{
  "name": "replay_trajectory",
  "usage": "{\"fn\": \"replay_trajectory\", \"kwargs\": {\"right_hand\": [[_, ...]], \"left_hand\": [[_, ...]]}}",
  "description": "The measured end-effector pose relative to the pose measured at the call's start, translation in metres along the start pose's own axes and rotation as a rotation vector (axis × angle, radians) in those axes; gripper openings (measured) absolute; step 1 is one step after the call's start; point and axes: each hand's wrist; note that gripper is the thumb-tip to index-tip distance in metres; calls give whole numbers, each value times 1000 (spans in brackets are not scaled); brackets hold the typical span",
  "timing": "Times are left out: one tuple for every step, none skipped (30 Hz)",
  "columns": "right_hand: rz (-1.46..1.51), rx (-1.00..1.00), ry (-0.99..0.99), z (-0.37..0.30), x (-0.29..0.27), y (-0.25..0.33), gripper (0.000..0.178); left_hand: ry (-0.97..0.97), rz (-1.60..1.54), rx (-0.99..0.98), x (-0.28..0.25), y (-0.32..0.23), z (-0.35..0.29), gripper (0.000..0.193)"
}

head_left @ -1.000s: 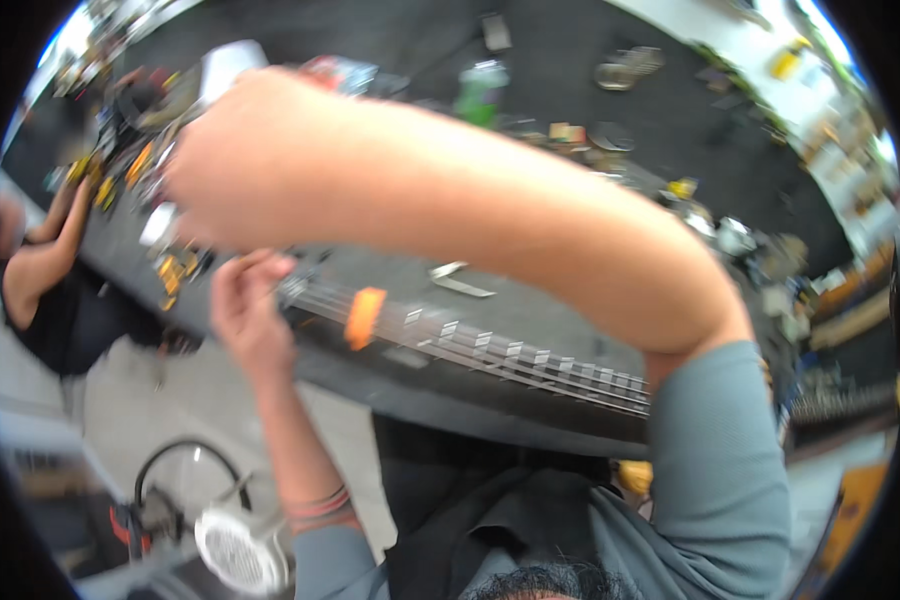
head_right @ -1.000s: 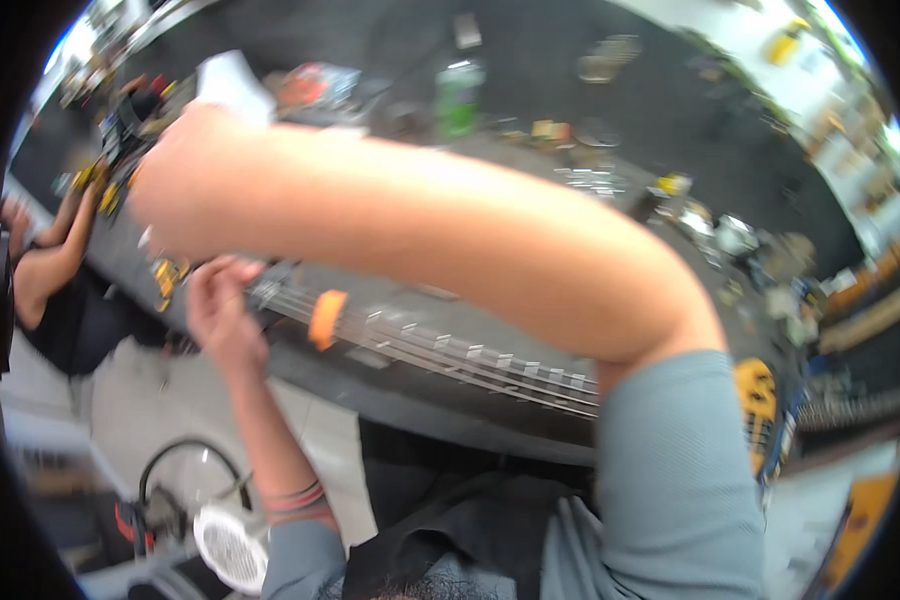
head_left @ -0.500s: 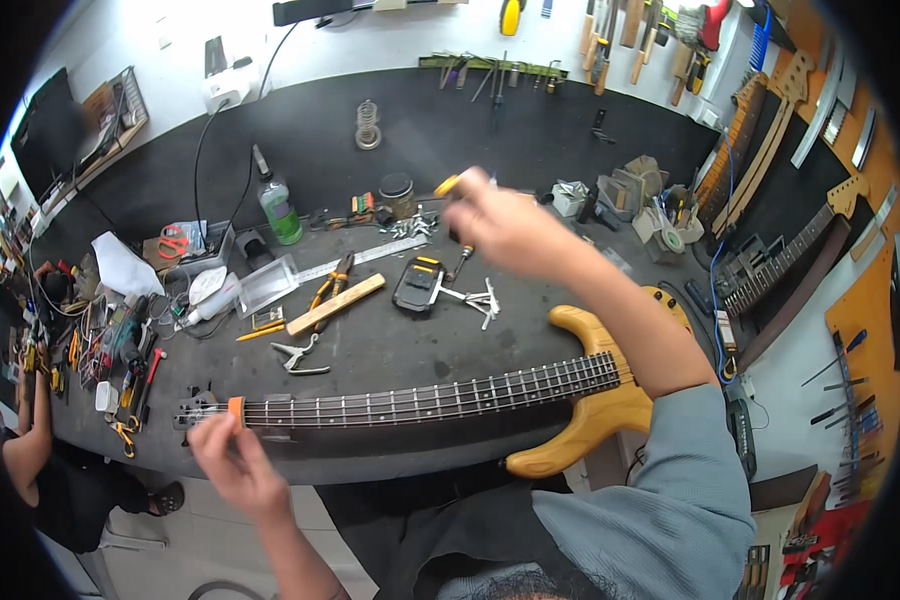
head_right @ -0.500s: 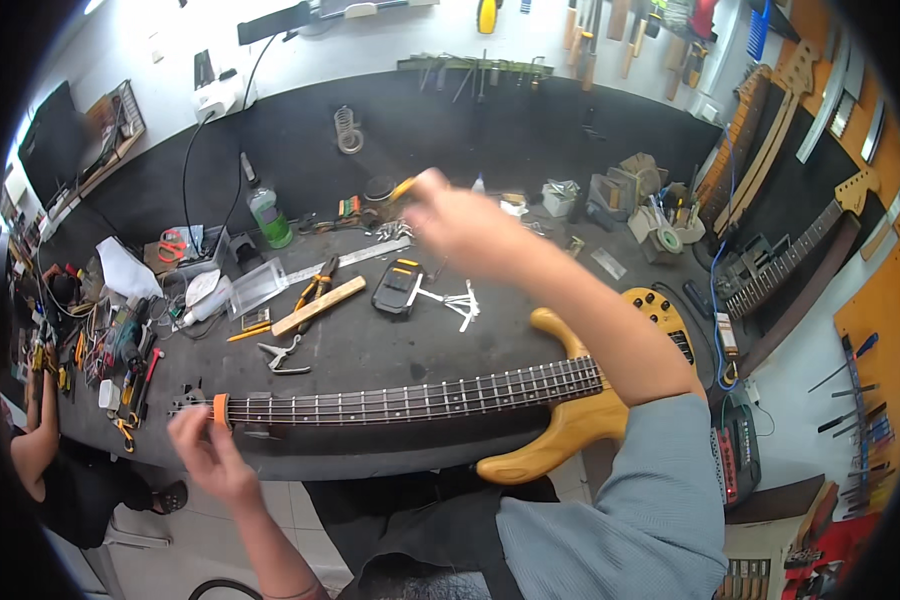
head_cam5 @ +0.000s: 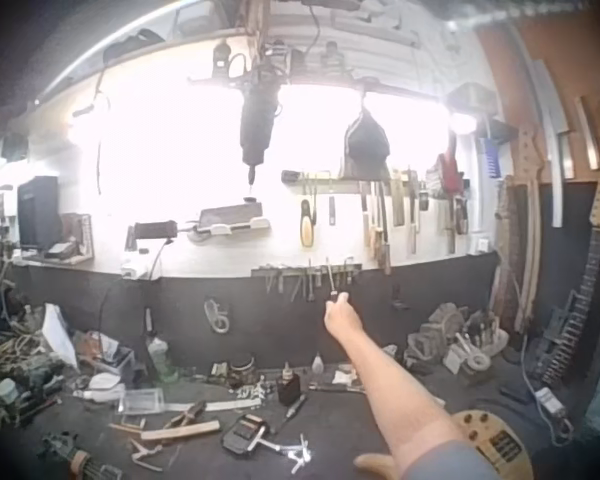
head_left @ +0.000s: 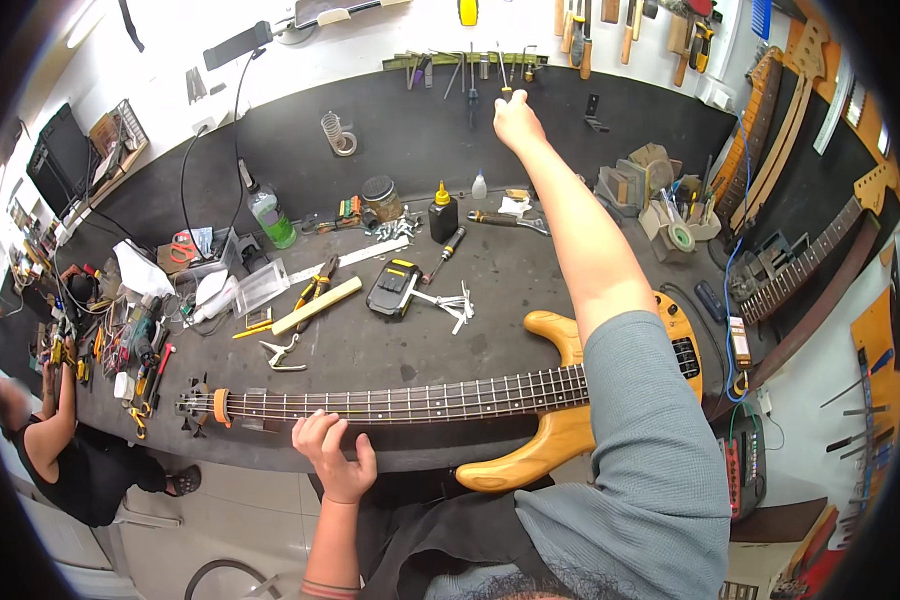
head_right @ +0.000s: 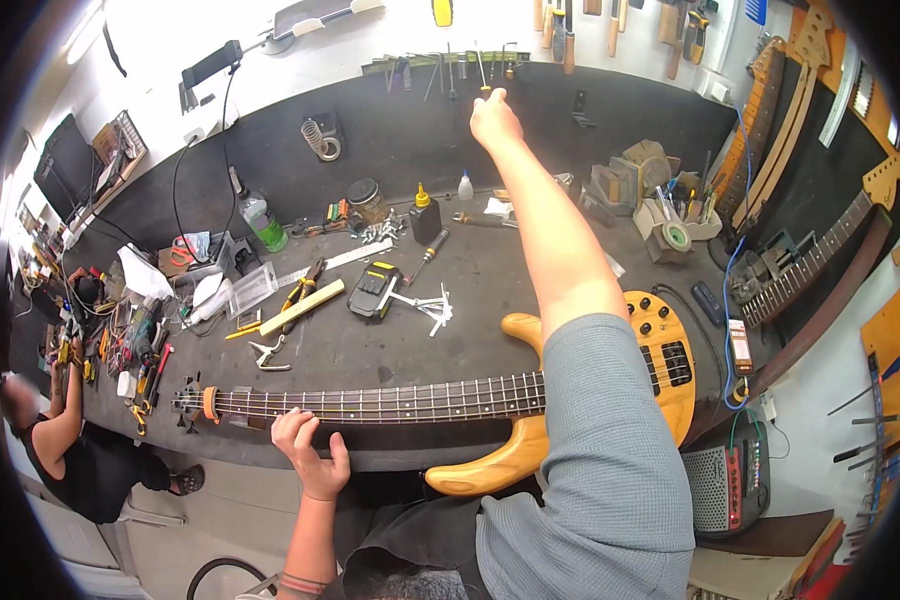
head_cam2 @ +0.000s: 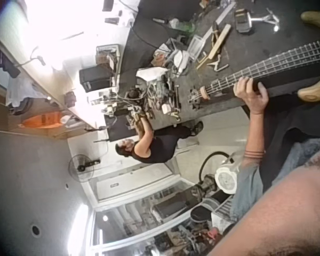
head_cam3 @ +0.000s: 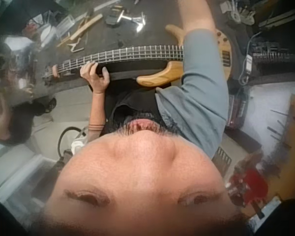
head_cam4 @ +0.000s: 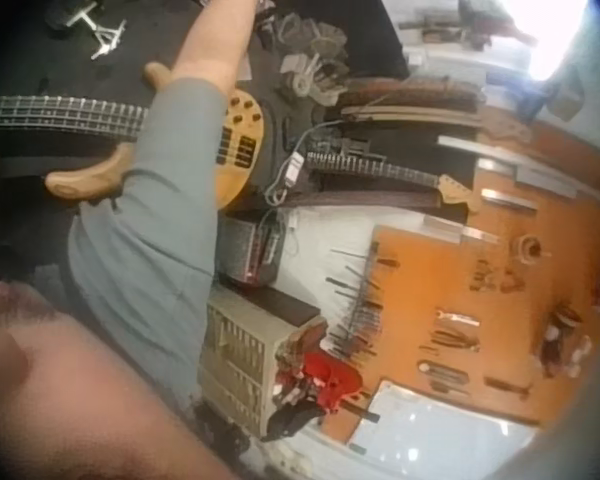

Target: The person adjusts the tuning pegs on the headstock of a bass guitar using a screwdriver. They then hold the instrument, pluck the strings to test the sound, and inspect the neck and body.

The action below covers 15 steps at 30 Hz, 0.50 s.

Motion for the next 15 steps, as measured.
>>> {"fn": "replay_trajectory", "kwargs": {"right_hand": [[-10,4,7,4,1,-4,52],[-25,10,9,8,-3,-13,53],[-39,0,-10,9,-11,-26,55],[-16,-21,13,-11,-3,-10,58],[-23,-31,4,-21,-18,-11,60],[-17,-68,45,-28,-37,-16,61],[-19,-99,88,-36,-57,-28,62],[-25,-124,139,-49,-78,-43,63],[-7,-164,175,-69,-103,-52,55],[55,-108,298,-89,-133,-58,50],[116,-53,409,-107,-169,-64,46],[130,-3,451,-133,-205,-76,42],[129,47,469,-155,-251,-93,38],[68,112,431,-177,-287,-112,36],[13,169,389,-198,-321,-130,34]], "left_hand": [[17,8,18,1,-1,1,53],[21,5,8,3,-1,1,53],[20,-6,9,9,-1,2,53],[24,37,-5,-2,1,-2,53],[28,38,-7,-2,1,-2,53],[33,44,5,-1,0,0,53],[11,40,9,2,-1,3,53],[-2,35,6,5,-1,4,53],[-2,38,-5,4,-2,2,52],[-4,30,-7,1,-1,0,53],[-18,28,-1,4,-1,0,52],[2,46,7,1,-1,-1,53],[10,38,22,7,-3,0,54],[37,54,19,9,-5,1,55],[56,74,21,12,-6,2,57]]}}
Point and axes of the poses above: each hand's wrist, its own z-axis towards the middle knuckle, its own x-axis out of the palm, y = z × x, and after that the axes turned 14 degrees about -y, right-handed
